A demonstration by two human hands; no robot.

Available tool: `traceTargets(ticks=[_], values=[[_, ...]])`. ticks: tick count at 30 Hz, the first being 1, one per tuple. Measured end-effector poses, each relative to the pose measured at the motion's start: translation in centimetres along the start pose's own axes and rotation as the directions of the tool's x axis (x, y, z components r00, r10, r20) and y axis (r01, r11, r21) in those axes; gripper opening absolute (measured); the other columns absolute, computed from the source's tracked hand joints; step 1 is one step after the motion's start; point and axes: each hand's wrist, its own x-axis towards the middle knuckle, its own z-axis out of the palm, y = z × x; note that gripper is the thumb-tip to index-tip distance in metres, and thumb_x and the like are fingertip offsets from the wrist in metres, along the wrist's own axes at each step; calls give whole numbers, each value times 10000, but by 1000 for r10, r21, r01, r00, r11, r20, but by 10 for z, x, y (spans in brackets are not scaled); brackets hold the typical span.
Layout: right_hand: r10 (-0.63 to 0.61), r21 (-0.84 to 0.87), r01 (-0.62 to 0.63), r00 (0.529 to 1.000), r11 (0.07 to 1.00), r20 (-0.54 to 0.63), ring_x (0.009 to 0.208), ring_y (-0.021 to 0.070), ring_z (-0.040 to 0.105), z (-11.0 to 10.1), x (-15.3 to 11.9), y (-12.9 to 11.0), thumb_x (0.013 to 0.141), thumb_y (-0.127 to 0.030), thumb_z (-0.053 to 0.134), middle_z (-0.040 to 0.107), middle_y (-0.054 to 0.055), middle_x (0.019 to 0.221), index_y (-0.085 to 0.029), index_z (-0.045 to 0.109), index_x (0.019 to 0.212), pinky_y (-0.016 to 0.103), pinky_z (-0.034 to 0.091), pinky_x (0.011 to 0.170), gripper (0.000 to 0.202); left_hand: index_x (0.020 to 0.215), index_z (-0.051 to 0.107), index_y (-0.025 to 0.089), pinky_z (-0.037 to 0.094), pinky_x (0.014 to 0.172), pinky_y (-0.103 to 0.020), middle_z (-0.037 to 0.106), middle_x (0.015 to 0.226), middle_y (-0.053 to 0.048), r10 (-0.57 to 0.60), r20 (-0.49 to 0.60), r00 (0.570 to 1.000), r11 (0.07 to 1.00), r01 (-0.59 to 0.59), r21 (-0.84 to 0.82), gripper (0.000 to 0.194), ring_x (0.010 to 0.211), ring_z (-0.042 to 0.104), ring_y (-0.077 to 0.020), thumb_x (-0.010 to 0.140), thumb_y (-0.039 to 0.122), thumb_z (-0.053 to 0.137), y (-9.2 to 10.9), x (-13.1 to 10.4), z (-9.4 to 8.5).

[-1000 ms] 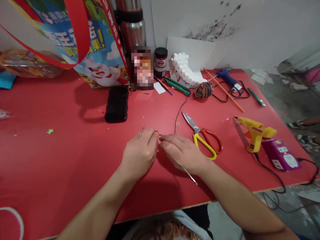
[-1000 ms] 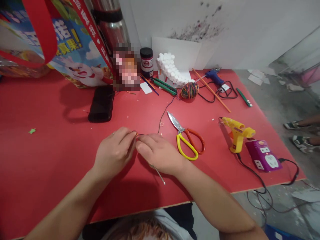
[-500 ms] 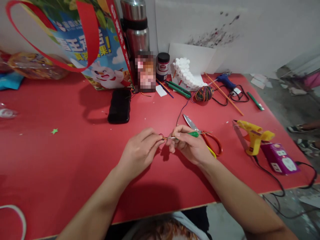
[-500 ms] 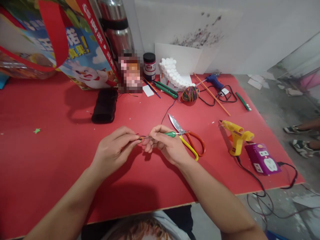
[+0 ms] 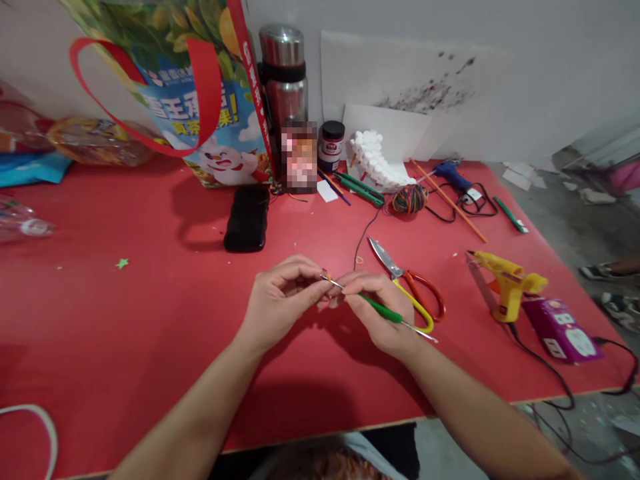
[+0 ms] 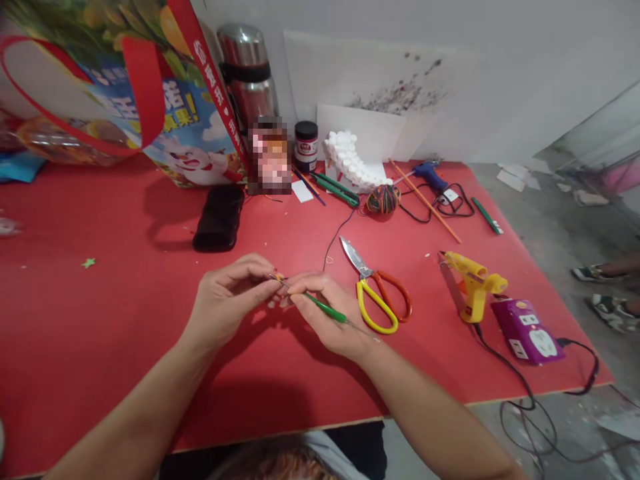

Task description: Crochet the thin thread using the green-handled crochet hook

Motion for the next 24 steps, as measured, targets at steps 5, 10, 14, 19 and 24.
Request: traceTargets(ticks=[5,10,14,19,24], values=[[-21,80,23,1000,997,-21,951,194,775,3,5,-7,1006,-68,571,765,67,1078,-227,679,1145,372,648,827,237,869,809,184,607,703,-225,695,890,-33,0,-45,999,1000,-1,-31,67,746,717,-121,827,132,804,-1,-1,3],[75,229,-60,996,971,-57,900,200,777,2,6,-4,1030,-127,569,778,78,1055,-218,705,1137,405,650,819,195,900,804,204,598,666,-206,687,895,-12,-64,-33,997,989,59,-138,78,676,708,-92,871,141,769,-3,-3,6],[137,299,-116,989,947,-48,856,225,781,-4,4,3,1026,-197,601,796,79,970,-215,740,1087,428,649,794,153,887,796,192,601,668,-194,691,887,-12,-89,-15,996,987,86,-135,72,673,718,-89,874,131,760,-2,-3,7],[158,287,-134,986,948,-62,801,235,779,-7,5,2,1002,-207,634,802,83,950,-212,764,1017,427,649,745,131,880,785,187,613,648,-211,691,889,-14,-65,-18,998,994,63,-87,80,660,725,-102,859,117,753,-1,-2,8],[162,274,-133,983,952,-86,795,231,781,-6,5,1,998,-226,643,802,80,927,-213,768,1008,413,648,747,126,898,773,181,620,642,-232,680,905,-23,25,-31,999,999,-24,39,83,674,732,-117,886,119,719,-1,-4,8]])
